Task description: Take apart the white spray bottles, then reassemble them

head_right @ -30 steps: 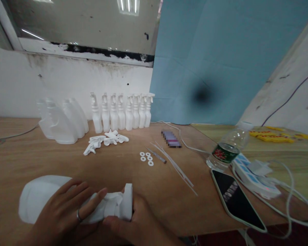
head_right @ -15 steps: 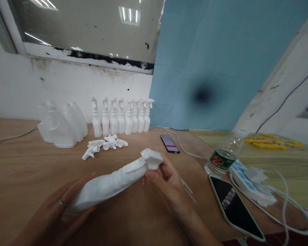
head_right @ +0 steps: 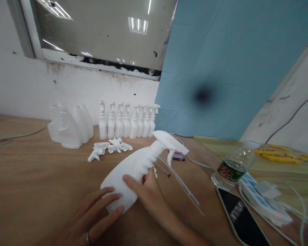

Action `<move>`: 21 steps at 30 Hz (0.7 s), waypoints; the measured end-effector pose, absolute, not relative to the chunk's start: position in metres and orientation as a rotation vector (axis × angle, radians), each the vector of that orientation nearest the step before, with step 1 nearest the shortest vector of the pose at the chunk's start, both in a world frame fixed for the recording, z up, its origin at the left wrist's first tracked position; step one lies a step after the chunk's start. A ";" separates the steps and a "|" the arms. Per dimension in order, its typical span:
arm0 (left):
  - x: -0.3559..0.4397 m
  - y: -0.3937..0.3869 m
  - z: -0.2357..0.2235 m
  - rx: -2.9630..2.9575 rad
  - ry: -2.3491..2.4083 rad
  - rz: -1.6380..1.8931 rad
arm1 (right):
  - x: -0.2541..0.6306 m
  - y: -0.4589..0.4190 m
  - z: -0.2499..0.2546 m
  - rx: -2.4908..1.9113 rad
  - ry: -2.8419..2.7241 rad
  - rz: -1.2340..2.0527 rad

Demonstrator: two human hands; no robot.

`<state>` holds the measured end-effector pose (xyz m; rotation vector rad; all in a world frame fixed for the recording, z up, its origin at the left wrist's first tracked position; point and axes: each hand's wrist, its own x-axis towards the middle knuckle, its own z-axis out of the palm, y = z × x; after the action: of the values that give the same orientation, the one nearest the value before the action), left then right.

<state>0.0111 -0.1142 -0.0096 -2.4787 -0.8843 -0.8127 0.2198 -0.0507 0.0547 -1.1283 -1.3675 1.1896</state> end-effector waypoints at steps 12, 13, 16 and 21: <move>0.006 -0.088 -0.032 -2.513 -0.811 -0.706 | 0.326 0.225 0.085 -1.276 -1.514 0.224; 0.006 -0.087 -0.032 -2.508 -0.820 -0.707 | 0.325 0.235 0.078 -1.304 -1.513 0.225; 0.005 -0.086 -0.032 -2.512 -0.821 -0.663 | 0.318 0.252 0.055 -1.372 -1.516 0.233; 0.002 -0.089 -0.028 -2.575 -0.851 -0.632 | 0.314 0.255 0.043 -1.429 -1.523 0.223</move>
<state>0.0017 -0.0890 -0.0283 -2.5753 -0.8508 -0.6316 0.3145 0.2552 0.0433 -1.4286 -1.5227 0.2227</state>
